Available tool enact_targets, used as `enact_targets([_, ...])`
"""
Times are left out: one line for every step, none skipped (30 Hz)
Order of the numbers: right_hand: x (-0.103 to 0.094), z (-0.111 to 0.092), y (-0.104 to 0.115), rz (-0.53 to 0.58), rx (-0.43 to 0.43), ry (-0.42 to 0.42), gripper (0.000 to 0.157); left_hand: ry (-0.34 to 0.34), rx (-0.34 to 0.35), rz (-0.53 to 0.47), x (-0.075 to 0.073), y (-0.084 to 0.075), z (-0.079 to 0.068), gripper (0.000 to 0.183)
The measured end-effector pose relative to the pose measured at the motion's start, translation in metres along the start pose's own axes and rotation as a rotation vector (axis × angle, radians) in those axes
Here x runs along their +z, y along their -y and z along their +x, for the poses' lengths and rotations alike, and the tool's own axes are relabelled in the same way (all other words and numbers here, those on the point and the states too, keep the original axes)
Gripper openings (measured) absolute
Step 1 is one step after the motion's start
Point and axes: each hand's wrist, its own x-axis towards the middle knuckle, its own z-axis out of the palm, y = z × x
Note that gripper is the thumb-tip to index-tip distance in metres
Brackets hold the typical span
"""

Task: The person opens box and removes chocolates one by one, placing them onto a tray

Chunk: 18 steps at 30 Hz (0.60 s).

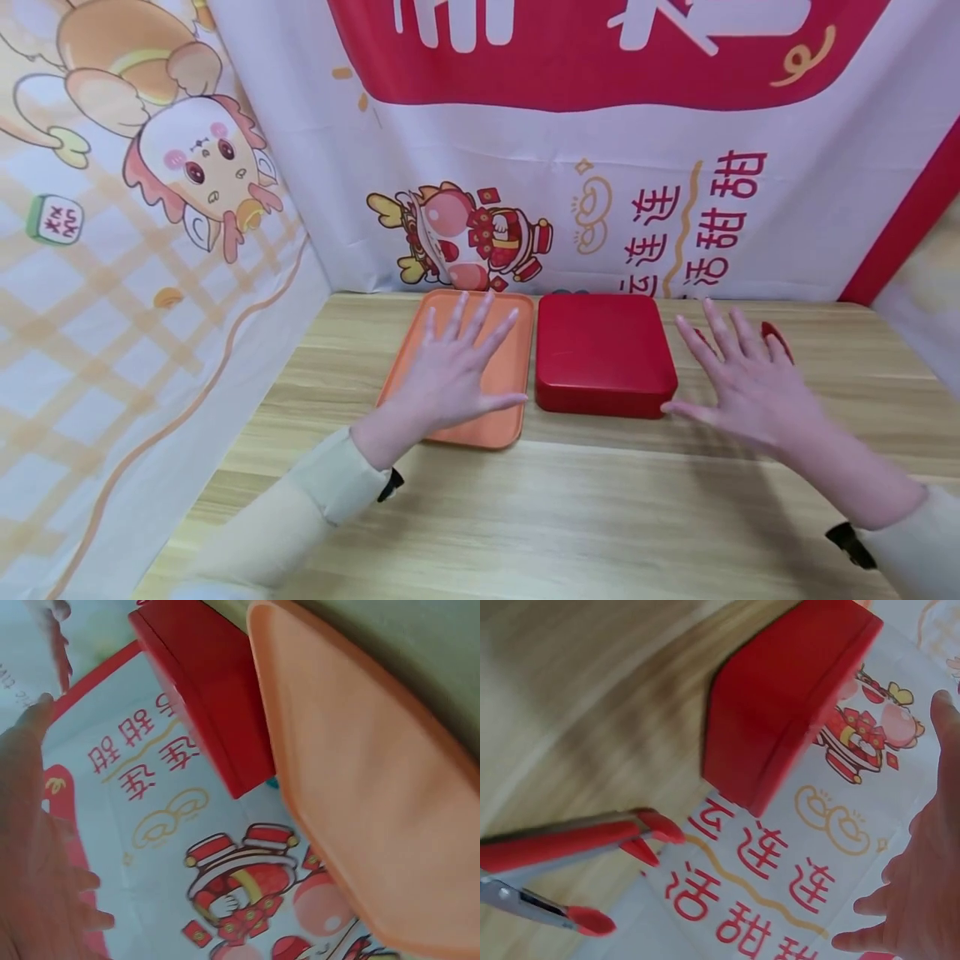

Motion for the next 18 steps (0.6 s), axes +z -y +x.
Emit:
enact_targets([0.002, 0.000, 0.000, 0.012, 0.009, 0.016, 0.113, -0.003, 0.005, -0.015, 0.003, -0.001, 0.002, 0.103])
enact_targets([0.004, 0.000, 0.000, 0.028, 0.017, 0.030, 0.114, -0.003, 0.013, -0.033, 0.006, -0.002, 0.003, 0.103])
enact_targets([0.006, -0.001, -0.001, 0.046, 0.024, 0.039, 0.114, -0.004, 0.021, -0.049, 0.010, -0.004, 0.005, 0.103])
enact_targets([0.008, -0.001, -0.001, 0.059, 0.028, 0.045, 0.113, -0.008, 0.027, -0.061, 0.013, -0.005, 0.006, 0.103])
enact_targets([0.010, -0.001, -0.002, 0.074, 0.033, 0.051, 0.113, -0.013, 0.031, -0.066, 0.016, -0.007, 0.008, 0.103])
enact_targets([0.011, 0.000, -0.002, 0.090, 0.037, 0.054, 0.112, -0.012, 0.031, -0.076, 0.020, -0.009, 0.010, 0.103])
enact_targets([0.013, 0.001, -0.003, 0.101, 0.036, 0.053, 0.110, -0.010, 0.028, -0.082, 0.023, -0.010, 0.011, 0.103])
enact_targets([0.015, 0.001, -0.003, 0.113, 0.033, 0.050, 0.109, -0.007, 0.024, -0.092, 0.027, -0.012, 0.013, 0.103])
enact_targets([0.017, 0.002, -0.004, 0.121, 0.031, 0.048, 0.108, -0.007, 0.021, -0.102, 0.030, -0.014, 0.015, 0.104])
enact_targets([0.019, 0.003, -0.004, 0.128, 0.026, 0.048, 0.107, -0.004, 0.018, -0.110, 0.033, -0.016, 0.017, 0.104])
enact_targets([0.021, 0.003, -0.005, 0.137, 0.022, 0.046, 0.107, 0.003, 0.015, -0.123, 0.037, -0.017, 0.019, 0.104])
enact_targets([0.024, 0.004, -0.005, 0.145, 0.018, 0.045, 0.106, 0.009, 0.012, -0.141, 0.040, -0.019, 0.021, 0.104])
enact_targets([0.026, 0.005, -0.006, 0.153, 0.012, 0.045, 0.106, 0.016, 0.010, -0.157, 0.043, -0.020, 0.023, 0.104])
enact_targets([0.029, 0.005, -0.007, 0.166, 0.008, 0.048, 0.106, 0.024, 0.006, -0.177, 0.046, -0.021, 0.025, 0.105])
enact_targets([0.031, 0.006, -0.008, 0.179, 0.007, 0.054, 0.106, 0.030, 0.002, -0.194, 0.049, -0.022, 0.026, 0.105])
enact_targets([0.034, 0.007, -0.008, 0.196, 0.007, 0.061, 0.105, 0.040, -0.003, -0.208, 0.052, -0.023, 0.028, 0.105])
enact_targets([0.035, 0.008, -0.009, 0.218, 0.009, 0.070, 0.105, 0.046, -0.010, -0.233, 0.055, -0.024, 0.029, 0.105])
enact_targets([0.037, 0.009, -0.010, 0.248, 0.017, 0.087, 0.106, 0.054, -0.015, -0.258, 0.057, -0.025, 0.030, 0.106])
